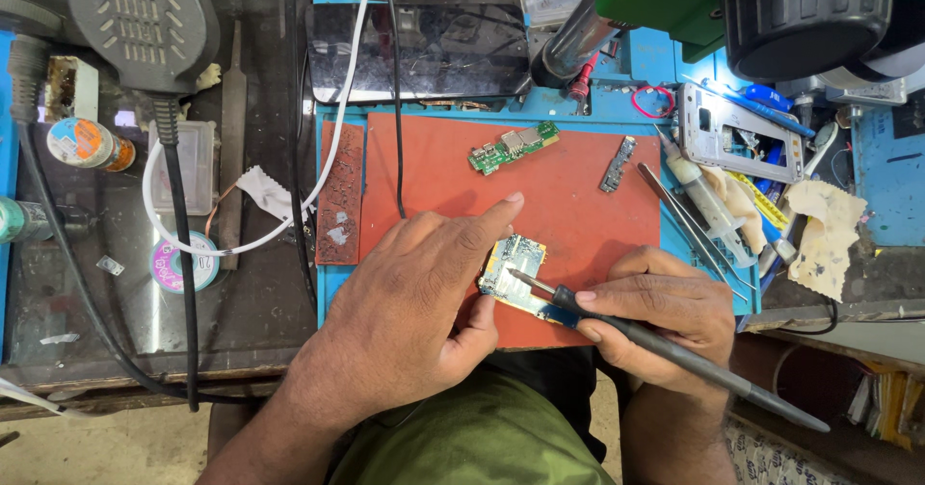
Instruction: The person applies flux to a circuit board and then uses a soldering iron to reflow solder on a specific area. The person holds the board steady with one hand while applying heat with the other.
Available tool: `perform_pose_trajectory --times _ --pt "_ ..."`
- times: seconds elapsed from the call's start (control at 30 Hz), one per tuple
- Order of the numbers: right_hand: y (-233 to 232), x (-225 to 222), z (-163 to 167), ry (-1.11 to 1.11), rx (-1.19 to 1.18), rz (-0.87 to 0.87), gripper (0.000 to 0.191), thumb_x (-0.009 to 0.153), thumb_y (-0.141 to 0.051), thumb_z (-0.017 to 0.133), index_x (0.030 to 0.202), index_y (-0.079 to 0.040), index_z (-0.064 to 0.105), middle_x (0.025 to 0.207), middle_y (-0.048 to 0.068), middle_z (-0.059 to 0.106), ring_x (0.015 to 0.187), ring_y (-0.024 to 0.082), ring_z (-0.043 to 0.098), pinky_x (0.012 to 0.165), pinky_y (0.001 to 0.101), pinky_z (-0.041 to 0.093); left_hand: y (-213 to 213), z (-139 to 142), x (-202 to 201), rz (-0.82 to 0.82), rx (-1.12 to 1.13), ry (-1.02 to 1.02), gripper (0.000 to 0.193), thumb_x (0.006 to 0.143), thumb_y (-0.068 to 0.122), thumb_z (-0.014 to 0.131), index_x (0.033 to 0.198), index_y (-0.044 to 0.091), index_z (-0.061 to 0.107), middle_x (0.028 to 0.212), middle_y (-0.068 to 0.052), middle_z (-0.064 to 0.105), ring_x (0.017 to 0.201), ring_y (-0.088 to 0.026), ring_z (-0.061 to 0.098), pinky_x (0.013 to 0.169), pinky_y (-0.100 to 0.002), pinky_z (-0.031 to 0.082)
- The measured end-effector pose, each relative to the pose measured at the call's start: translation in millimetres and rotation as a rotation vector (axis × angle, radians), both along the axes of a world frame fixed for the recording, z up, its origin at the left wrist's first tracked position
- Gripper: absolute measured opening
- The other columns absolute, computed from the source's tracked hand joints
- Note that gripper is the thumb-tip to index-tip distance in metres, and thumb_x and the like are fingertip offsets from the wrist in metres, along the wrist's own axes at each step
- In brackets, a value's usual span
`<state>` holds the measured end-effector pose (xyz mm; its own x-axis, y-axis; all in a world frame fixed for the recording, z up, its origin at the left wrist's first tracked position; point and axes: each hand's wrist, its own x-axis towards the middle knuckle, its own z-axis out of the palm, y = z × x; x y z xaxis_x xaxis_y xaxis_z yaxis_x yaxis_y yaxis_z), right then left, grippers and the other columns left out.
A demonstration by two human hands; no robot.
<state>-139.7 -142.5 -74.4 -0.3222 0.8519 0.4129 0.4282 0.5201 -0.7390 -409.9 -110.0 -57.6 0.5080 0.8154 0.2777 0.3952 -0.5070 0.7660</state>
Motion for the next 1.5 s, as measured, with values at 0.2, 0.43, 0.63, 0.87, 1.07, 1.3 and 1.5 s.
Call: perform_pose_trajectory --times 0.2,0.43,0.63,0.87,1.07,1.3,1.5 --pt "0.6 0.3 -0.7 -0.006 0.007 0.006 0.031 0.073 -0.012 0.086 0.100 0.000 0.076 0.080 0.011 0.075 0.070 0.018 0.064 0.060 0.0282 0.049 -0.2 -0.2 0.1 0.001 -0.002 0.003 0.076 0.079 0.005 0.072 0.150 0.002 0.043 0.095 -0.008 0.062 0.087 -0.023 0.059 0.079 -0.040 0.053" --pt "-0.4 -1.3 -0.4 0.006 0.007 -0.004 0.031 0.073 -0.013 0.086 0.099 0.000 0.076 0.079 0.011 0.075 0.070 0.018 0.064 0.060 0.0284 0.049 -0.2 -0.1 -0.1 0.000 -0.008 -0.002 0.076 0.079 0.005 0.072 0.149 0.002 0.044 0.095 -0.008 0.062 0.087 -0.023 0.059 0.079 -0.040 0.053" --pt "-0.7 -1.9 0.0 0.011 0.004 -0.008 0.031 0.073 -0.013 0.086 0.099 0.000 0.076 0.079 0.011 0.075 0.069 0.018 0.064 0.060 0.0283 0.049 -0.1 0.0 -0.3 0.002 -0.003 0.001 0.076 0.079 0.005 0.072 0.149 0.002 0.044 0.096 -0.008 0.063 0.088 -0.023 0.059 0.079 -0.040 0.053" --pt "-0.7 -2.0 -0.2 0.015 0.007 0.000 0.031 0.073 -0.013 0.086 0.098 0.001 0.076 0.080 0.012 0.075 0.069 0.018 0.064 0.060 0.0284 0.049 0.2 0.1 -0.3 0.003 -0.005 0.007 0.077 0.078 0.005 0.072 0.149 0.003 0.043 0.096 -0.008 0.063 0.088 -0.024 0.059 0.079 -0.041 0.052" --pt "0.1 -0.8 0.7 0.003 0.007 0.018 0.031 0.072 -0.013 0.086 0.098 0.001 0.076 0.077 0.011 0.074 0.069 0.018 0.064 0.059 0.0278 0.049 0.4 0.2 -0.2 -0.003 -0.011 0.000 0.077 0.078 0.005 0.072 0.150 0.003 0.043 0.098 -0.008 0.063 0.088 -0.024 0.059 0.079 -0.040 0.053" --pt "0.0 -1.6 0.4 0.011 0.014 0.023 0.032 0.071 -0.012 0.086 0.098 0.001 0.076 0.077 0.011 0.073 0.069 0.018 0.064 0.059 0.0277 0.049 0.3 0.4 -0.6 -0.001 -0.016 0.007 0.077 0.078 0.005 0.072 0.149 0.003 0.044 0.099 -0.008 0.064 0.088 -0.024 0.060 0.080 -0.041 0.053" --pt "-1.4 -2.9 0.4 0.024 0.001 0.008 0.032 0.070 -0.012 0.086 0.098 0.001 0.076 0.075 0.011 0.071 0.068 0.018 0.065 0.057 0.0270 0.049 0.0 0.2 -0.6 0.003 -0.006 -0.004 0.077 0.078 0.005 0.072 0.150 0.003 0.044 0.100 -0.008 0.064 0.089 -0.024 0.060 0.080 -0.041 0.053"
